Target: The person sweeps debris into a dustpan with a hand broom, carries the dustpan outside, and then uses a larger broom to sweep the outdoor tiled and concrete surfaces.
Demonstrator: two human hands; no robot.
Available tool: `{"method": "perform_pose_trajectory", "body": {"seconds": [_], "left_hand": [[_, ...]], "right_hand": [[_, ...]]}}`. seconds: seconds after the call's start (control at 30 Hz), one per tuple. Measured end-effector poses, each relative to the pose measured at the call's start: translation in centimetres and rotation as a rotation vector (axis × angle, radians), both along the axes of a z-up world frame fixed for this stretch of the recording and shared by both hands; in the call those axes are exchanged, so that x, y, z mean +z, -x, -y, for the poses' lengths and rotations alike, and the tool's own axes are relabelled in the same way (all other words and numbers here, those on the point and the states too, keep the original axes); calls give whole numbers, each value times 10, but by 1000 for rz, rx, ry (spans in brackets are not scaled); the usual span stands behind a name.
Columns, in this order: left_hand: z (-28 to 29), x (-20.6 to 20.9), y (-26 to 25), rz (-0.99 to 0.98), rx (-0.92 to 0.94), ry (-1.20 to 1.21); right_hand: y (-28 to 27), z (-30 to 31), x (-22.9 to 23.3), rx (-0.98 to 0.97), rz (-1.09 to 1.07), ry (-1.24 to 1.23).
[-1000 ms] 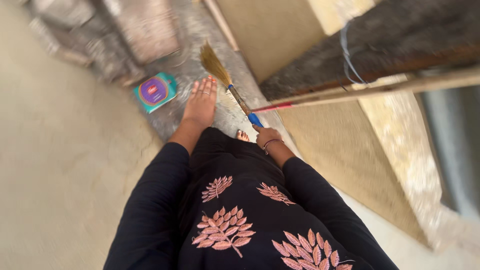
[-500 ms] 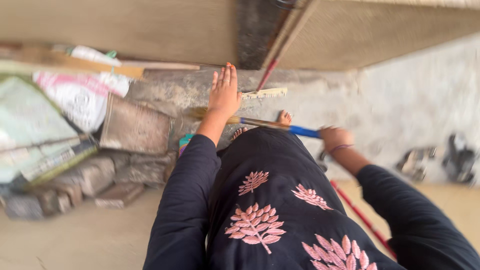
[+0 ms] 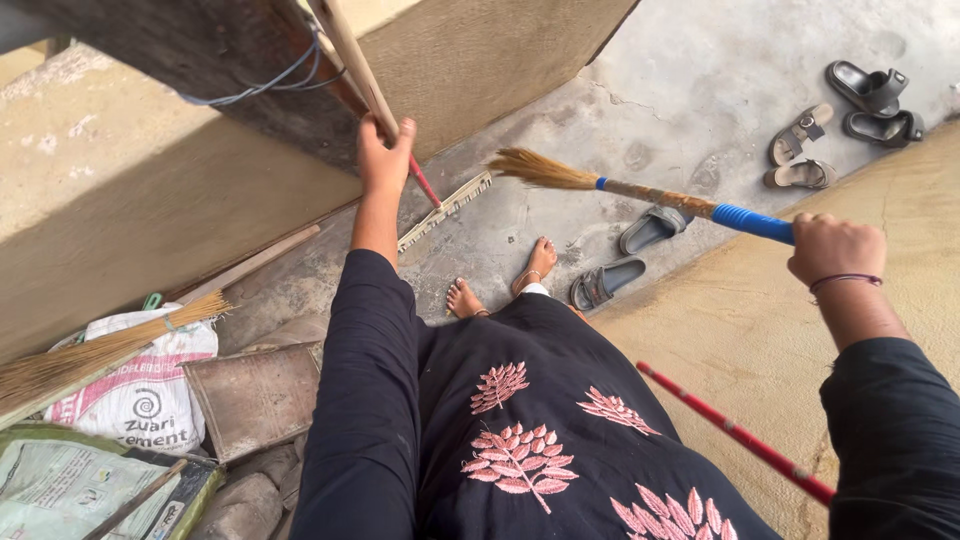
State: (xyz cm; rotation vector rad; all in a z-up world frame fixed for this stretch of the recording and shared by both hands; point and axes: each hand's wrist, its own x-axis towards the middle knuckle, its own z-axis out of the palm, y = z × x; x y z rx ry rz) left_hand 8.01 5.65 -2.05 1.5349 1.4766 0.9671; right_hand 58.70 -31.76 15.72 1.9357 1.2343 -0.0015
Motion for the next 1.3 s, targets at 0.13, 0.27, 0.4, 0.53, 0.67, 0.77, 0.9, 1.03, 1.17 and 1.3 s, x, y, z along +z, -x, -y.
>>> {"method": "perform_pose_trajectory", "body": {"seconds": [0.13, 0.27, 0.4, 0.53, 0.67, 0.77, 0.9, 1.03, 1.17, 1.3], "left_hand": [[32, 15, -6, 64, -40, 166], [88, 6, 27, 151, 101, -56], [94, 3, 120, 310, 314, 9], [69, 33, 219, 189, 208, 20], [42, 35, 290, 32, 301, 93], [24, 24, 324, 64, 406, -21], [11, 32, 342, -156, 532, -66], [-3, 39, 354, -325, 622, -30], [-13, 17, 365, -373, 637, -43], [9, -2, 331, -188, 634, 722]], "right_hand": [[-20, 1, 10, -47, -21, -42], [-22, -17, 16, -85, -23, 26], [-18, -42, 16, -38, -60, 53], [5, -69, 5, 0, -126, 71], [38, -86, -14, 15, -216, 102], [64, -98, -29, 22, -262, 128], [98, -110, -50, 55, -362, 140], [142, -126, -78, 0, -493, 166], [198, -140, -127, 42, -627, 114], [256, -135, -192, 227, -650, 115]]}}
